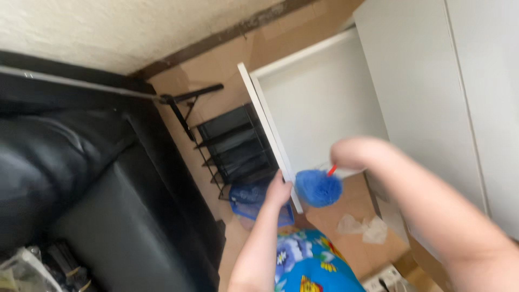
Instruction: The person organizes stationery items on a shelf, including crayons and pencils, and handles a black cylindrical object. They then use a blue duster to clean the inside of a white drawer and place the duster on a desk.
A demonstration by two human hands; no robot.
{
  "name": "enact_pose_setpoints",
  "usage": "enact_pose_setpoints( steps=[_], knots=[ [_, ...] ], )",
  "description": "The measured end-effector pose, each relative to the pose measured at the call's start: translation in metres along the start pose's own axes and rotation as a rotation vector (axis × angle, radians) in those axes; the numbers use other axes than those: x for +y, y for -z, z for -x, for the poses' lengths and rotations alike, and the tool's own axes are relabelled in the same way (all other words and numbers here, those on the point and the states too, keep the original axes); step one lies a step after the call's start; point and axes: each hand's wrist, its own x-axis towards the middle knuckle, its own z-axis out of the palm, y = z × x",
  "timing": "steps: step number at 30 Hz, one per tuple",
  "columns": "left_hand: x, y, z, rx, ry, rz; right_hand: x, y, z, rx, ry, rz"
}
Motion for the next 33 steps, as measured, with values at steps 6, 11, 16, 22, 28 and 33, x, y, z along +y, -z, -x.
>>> enact_pose_setpoints(
  steps=[6,11,16,22,28,33],
  knots=[
    [-0.031,-0.025,-0.004,0.078,-0.025,0.034,0.018,0.046,0.045,0.129,-0.366,-0.046],
    [-0.036,-0.019,0.011,0.038,-0.034,0.02,0.013,-0.07,-0.059,0.378,-0.282,-0.058],
    [-0.049,-0.016,0.001,0.08,-0.018,-0.019,0.025,-0.15,-0.087,0.26,-0.101,-0.159],
    [-0.049,-0.03,0.009,0.035,-0.065,-0.041,0.106,-0.179,-0.054,0.663,-0.439,0.106],
    [-0.023,-0.043,0.014,0.073,-0.176,0.006,0.003,-0.241,-0.022,0.596,-0.038,-0.643],
    [-0.026,-0.048,0.012,0.145,-0.306,0.04,0.031,-0.268,-0.027,0.986,-0.564,-0.825]
  ],
)
